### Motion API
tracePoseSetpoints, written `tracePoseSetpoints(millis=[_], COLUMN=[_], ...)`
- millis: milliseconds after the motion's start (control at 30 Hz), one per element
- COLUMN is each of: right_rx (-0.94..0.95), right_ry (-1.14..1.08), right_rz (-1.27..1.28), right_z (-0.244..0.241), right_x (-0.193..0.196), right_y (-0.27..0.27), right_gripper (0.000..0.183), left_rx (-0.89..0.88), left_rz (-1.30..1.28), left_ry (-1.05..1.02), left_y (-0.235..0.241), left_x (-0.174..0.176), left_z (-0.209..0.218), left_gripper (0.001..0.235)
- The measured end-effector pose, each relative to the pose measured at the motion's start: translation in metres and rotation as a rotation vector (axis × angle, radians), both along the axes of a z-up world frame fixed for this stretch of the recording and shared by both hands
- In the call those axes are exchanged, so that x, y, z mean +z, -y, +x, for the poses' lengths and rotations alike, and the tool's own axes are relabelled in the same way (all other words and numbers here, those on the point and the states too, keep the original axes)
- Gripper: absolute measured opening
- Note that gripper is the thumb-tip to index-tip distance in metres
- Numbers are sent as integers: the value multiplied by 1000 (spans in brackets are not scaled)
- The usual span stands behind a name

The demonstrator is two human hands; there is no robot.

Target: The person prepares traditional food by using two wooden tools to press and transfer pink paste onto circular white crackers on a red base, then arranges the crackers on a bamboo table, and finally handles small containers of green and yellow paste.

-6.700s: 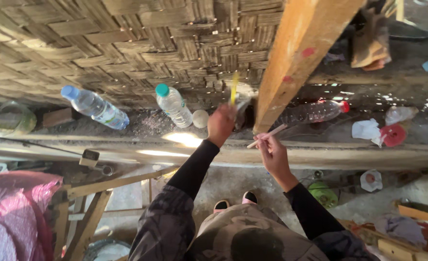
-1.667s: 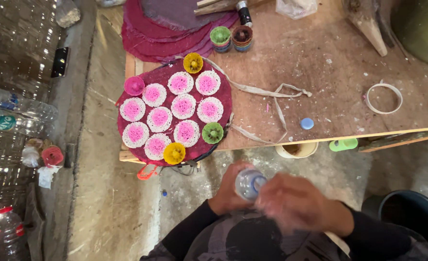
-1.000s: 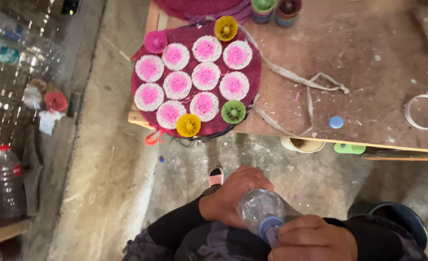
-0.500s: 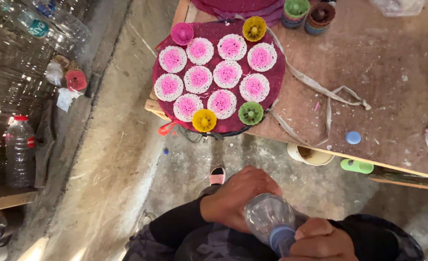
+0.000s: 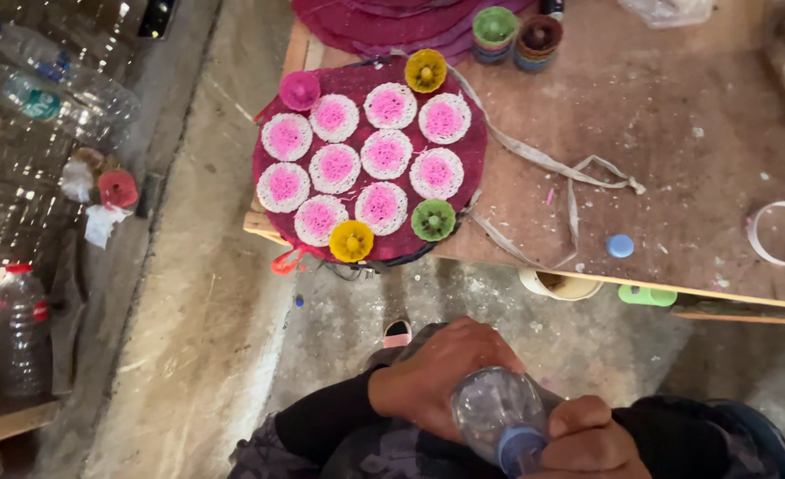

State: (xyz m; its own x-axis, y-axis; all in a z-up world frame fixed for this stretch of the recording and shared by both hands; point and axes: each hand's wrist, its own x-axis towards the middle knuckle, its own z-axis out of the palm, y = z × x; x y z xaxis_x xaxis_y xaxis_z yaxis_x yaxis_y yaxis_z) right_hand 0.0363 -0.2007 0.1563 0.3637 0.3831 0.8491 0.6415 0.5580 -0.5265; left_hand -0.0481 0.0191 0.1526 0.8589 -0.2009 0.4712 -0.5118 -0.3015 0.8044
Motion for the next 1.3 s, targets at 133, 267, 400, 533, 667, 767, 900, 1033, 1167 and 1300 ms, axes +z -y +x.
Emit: tracePoseSetpoints(millis=[133,267,400,533,667,767,900,1033,1167,1300], right_rx=[-50,-75,-118,-132,-185,-264,-322,-189,-75,-61], right_ry=[22,33,91,197,155,124,148,205,202,174], right_rz=[14,15,1,-56,-44,44,-100,-108,-139,-113], right_z=[5,4,14,22,17,14,19,35,48,67], right_x=[4,3,2,7,4,-2,1,20,56,92], right_y=[0,2,8,16,12,11,21,20,12,9], right_gripper=[16,14,13,13,14,14,23,7,9,13], left_rx=[-26,-41,-60,-66,-70,-78,-79,-35,-12,68], left_rz=[22,33,29,31,15,3,-6,15,-6,11], left_ry=[-15,7,-5,8,27,25,26,26,13,31], left_y=[1,2,3,6,8,9,11,14,18,20], left_x=[-1,-2,-3,-5,-7,-8,-11,-16,-24,-38], left_z=[10,17,23,29,34,38,43,48,53,57], left_gripper=[74,77,78,79,76,75,77,78,78,81])
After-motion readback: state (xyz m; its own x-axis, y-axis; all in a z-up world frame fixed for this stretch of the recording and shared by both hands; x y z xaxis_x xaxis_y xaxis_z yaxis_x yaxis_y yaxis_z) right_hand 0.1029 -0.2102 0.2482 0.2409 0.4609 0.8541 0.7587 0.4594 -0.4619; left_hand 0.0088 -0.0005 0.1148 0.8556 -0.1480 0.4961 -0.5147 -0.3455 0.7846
